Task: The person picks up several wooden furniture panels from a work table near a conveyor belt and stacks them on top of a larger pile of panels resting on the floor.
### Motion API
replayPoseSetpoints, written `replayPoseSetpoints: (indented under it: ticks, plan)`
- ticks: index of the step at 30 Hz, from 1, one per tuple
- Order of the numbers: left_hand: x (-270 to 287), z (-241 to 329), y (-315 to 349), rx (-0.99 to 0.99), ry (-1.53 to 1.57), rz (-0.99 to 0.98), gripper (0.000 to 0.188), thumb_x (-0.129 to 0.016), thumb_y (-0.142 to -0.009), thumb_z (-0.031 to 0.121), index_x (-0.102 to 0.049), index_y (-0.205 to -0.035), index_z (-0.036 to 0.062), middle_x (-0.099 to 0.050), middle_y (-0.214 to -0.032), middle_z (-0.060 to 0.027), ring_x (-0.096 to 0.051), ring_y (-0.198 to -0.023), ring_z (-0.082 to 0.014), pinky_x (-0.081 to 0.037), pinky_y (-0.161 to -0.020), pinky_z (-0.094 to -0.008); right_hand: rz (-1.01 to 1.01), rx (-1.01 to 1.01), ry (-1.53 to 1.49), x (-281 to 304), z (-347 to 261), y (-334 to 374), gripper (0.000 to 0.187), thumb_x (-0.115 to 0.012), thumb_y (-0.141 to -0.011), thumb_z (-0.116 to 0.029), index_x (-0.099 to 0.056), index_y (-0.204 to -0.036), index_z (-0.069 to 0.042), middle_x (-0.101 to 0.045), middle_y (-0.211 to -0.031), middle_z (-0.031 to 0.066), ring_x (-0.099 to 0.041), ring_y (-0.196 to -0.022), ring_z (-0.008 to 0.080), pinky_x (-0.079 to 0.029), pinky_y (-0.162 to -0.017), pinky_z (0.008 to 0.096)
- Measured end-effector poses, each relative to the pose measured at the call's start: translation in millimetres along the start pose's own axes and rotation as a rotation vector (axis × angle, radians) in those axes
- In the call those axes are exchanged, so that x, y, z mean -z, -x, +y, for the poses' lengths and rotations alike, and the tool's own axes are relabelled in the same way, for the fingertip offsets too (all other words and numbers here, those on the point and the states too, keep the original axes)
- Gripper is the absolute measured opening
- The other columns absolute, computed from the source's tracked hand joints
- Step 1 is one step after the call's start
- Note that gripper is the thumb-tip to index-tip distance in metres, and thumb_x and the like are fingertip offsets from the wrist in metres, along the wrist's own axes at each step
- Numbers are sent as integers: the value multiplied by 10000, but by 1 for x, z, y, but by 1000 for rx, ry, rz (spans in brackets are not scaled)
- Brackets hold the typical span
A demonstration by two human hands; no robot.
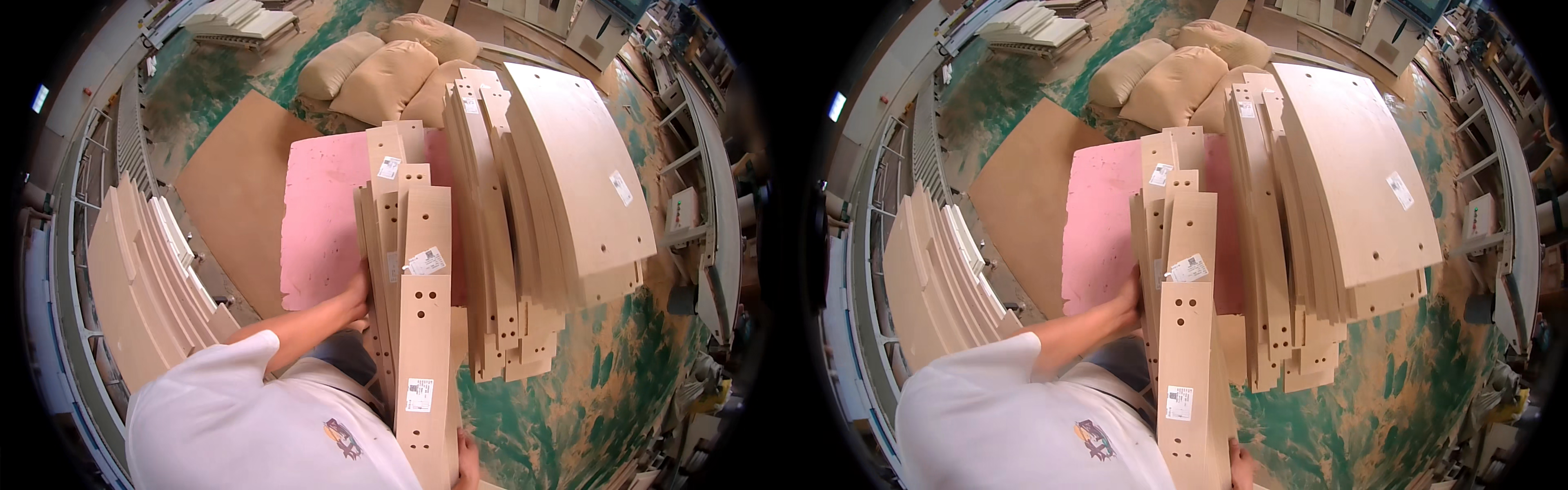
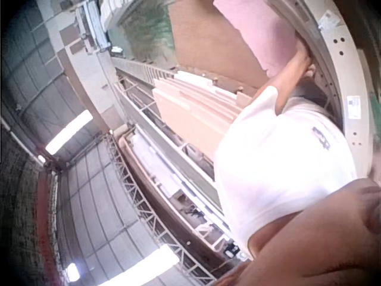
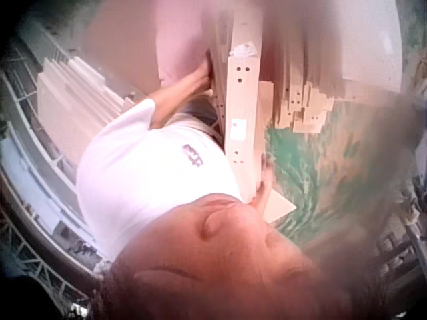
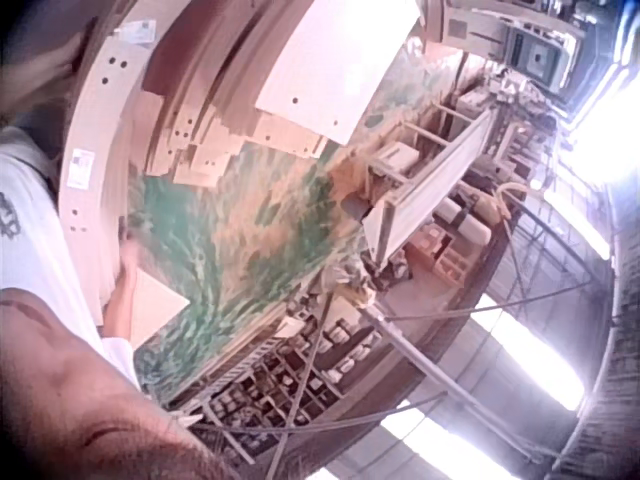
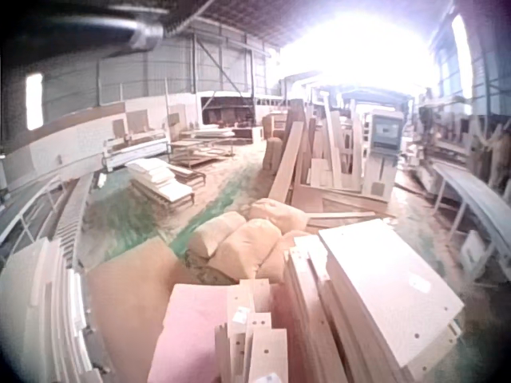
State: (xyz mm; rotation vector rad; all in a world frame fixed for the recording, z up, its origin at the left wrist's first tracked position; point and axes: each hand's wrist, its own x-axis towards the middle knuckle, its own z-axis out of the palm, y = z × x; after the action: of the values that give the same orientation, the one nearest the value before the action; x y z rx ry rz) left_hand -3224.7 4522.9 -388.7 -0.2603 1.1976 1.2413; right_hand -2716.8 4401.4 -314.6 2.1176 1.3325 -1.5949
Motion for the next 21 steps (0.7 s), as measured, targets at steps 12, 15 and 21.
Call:
replayPoseSetpoints:
  ticks: [12,15,21]
  plan:
    - [-5,85,-71,-101,-182,-33,925,-315,-1033,743,-277,-1634,40,-370,-1648,-191,-394,-1495,-311,-364,-1207,-452,-34,-181,-222,-88,-72,-26,752,-454,-1061,-603,-692,-1198,97,-733,-1086,280,-693,-1035,323,-524,-894,408]
    - [-5,69,-73,-216,-394,200,963,-377,-1028,728,-189,-1650,16,-256,-1683,-240,-239,-1568,-352,-264,-1257,-452,-59,-85,-222,-103,-85,-52,771,-412,-1072,-615,-684,-1226,90,-726,-1123,278,-685,-1054,324,-518,-915,399]
    - [-42,106,-66,-394,-545,274,970,-422,-1042,666,-84,-1654,-6,-158,-1704,-263,-134,-1589,-401,-173,-1283,-454,-70,6,-139,-101,-178,-76,777,-384,-1084,-622,-602,-1372,66,-687,-1278,240,-651,-1140,317,-492,-988,396]
